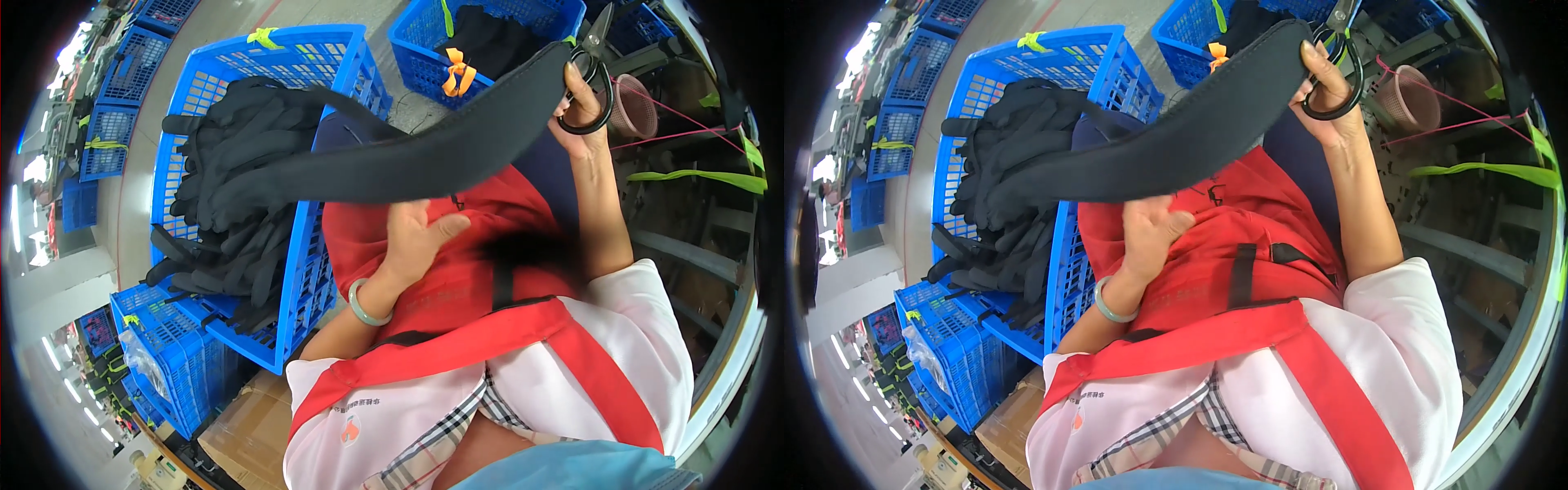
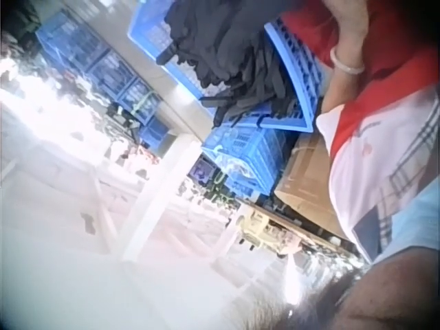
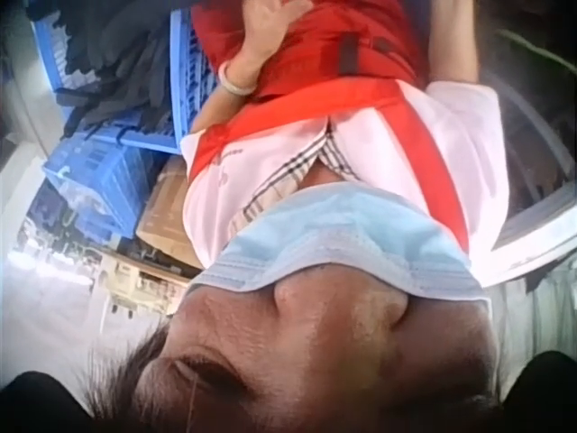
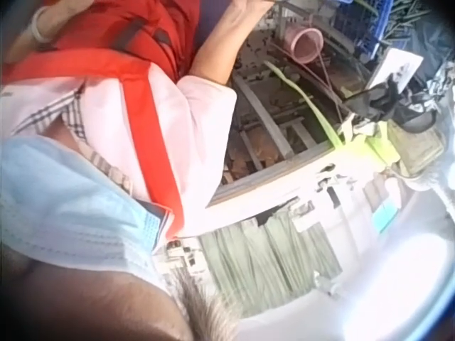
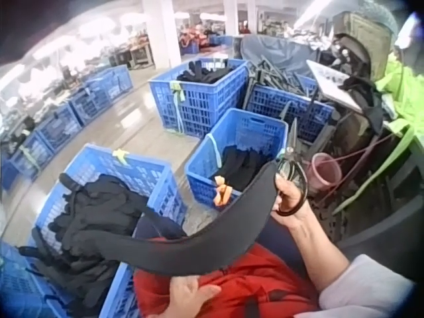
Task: Trimming or cutting black padded straps with scissors.
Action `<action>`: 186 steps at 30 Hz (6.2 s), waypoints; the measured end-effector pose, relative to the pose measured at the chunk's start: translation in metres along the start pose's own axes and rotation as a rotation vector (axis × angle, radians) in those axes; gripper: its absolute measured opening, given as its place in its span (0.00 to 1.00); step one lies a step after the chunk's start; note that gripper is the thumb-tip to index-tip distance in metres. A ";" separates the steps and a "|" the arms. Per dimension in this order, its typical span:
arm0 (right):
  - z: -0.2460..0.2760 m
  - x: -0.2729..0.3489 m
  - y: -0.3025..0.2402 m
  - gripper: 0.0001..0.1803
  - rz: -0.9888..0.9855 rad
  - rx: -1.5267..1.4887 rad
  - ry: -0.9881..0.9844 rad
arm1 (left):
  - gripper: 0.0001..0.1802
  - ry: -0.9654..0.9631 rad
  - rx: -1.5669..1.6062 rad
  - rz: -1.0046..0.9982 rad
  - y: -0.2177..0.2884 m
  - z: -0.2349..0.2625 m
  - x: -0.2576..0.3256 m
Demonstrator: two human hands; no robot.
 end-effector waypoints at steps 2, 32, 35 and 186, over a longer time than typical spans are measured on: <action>0.002 0.010 0.019 0.12 0.005 0.133 0.258 | 0.33 0.271 -0.039 -0.008 0.016 0.033 -0.006; -0.052 0.061 0.133 0.37 -0.547 1.228 -0.264 | 0.20 0.303 0.131 0.015 0.007 0.124 -0.001; -0.052 0.065 0.133 0.44 -0.611 1.282 -0.269 | 0.21 0.258 0.126 -0.001 0.004 0.117 -0.001; -0.032 0.059 0.171 0.22 -0.225 1.356 -0.326 | 0.21 0.254 0.441 0.138 -0.030 0.126 -0.003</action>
Point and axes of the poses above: each hand's wrist, its own x-axis away from the middle knuckle, its own z-axis out of the back of the hand, y = z × x, the point moved 8 cm from there along -x, towards the middle knuckle, and after that the axes turned 14 degrees about -x, right-handed, at the moved point
